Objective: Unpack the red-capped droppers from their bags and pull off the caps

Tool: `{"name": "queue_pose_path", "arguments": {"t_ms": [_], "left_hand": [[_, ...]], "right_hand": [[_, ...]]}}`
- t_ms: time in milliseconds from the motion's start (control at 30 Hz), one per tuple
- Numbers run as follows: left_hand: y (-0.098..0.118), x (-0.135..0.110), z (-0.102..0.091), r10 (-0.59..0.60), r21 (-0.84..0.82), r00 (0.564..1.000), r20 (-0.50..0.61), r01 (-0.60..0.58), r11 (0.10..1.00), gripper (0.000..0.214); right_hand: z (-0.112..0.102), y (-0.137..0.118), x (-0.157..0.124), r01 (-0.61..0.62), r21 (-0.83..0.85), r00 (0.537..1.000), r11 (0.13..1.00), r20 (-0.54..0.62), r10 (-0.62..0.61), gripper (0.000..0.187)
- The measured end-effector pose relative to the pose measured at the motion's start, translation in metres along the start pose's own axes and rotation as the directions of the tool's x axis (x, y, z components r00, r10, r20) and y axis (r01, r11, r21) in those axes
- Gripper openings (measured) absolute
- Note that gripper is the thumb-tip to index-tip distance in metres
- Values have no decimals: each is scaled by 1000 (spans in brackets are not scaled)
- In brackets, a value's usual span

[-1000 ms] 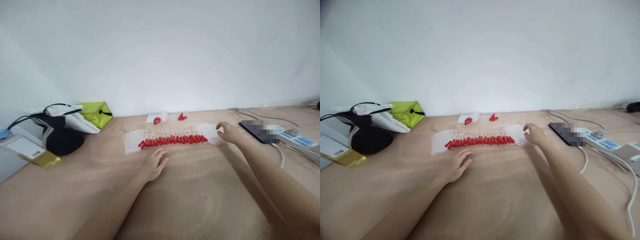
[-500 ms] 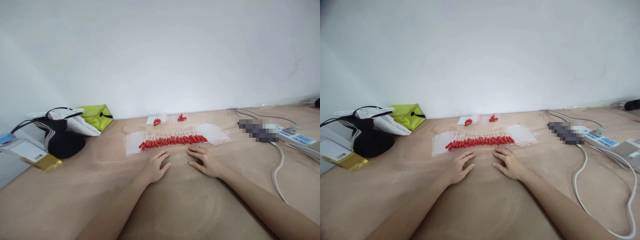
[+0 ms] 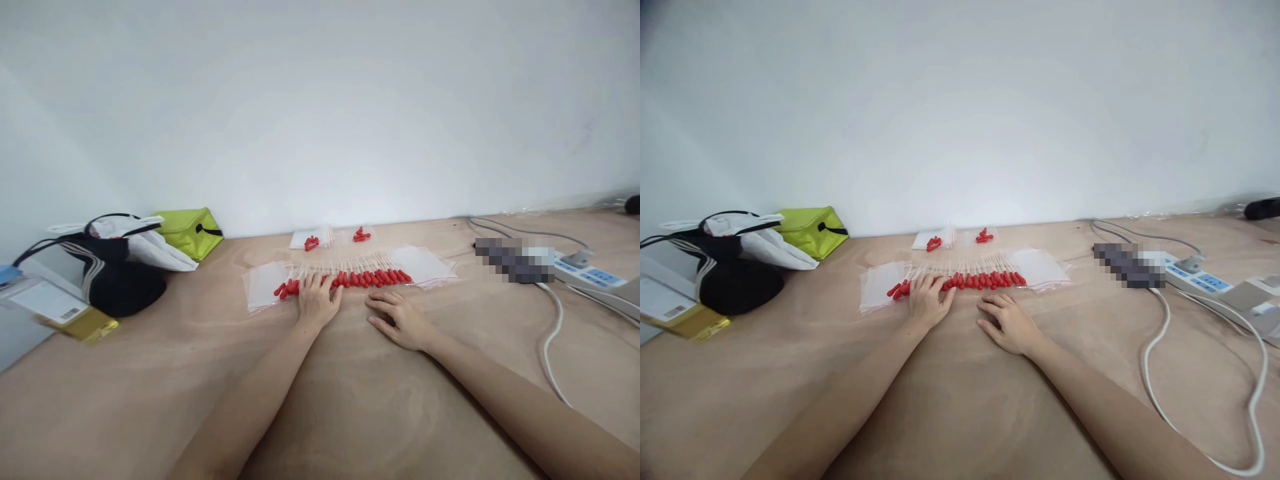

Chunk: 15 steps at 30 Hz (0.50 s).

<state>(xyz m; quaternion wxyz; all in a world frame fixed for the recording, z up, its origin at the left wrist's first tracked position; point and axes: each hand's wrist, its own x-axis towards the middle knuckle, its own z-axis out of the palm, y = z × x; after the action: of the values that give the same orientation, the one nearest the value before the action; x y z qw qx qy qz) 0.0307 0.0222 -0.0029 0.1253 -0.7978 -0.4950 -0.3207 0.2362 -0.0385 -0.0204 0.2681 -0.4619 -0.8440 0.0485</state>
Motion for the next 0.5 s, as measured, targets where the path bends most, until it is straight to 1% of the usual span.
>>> {"name": "queue_pose_path", "arguments": {"t_ms": [133,267,333,433,500], "left_hand": [[3,7,9,-22,16,1000,7,22,1000,18],[3,10,11,-12,8,1000,-6,12,1000,12],[2,10,10,-5,-15,999,-46,4,1000,11],[-1,6,7,-39,-67,987,-159,28,997,12],[-5,0,3,-50,-139,976,-211,21,990,12]], "right_hand": [[2,0,3,22,5,1000,1000,-8,-22,35],[2,-1,4,20,1,1000,1000,-11,-20,35],[3,-2,4,19,-4,1000,1000,-18,-20,34],[4,-2,3,26,0,999,1000,-26,-26,33],[5,-1,2,26,10,997,1000,-71,-26,36]]}}
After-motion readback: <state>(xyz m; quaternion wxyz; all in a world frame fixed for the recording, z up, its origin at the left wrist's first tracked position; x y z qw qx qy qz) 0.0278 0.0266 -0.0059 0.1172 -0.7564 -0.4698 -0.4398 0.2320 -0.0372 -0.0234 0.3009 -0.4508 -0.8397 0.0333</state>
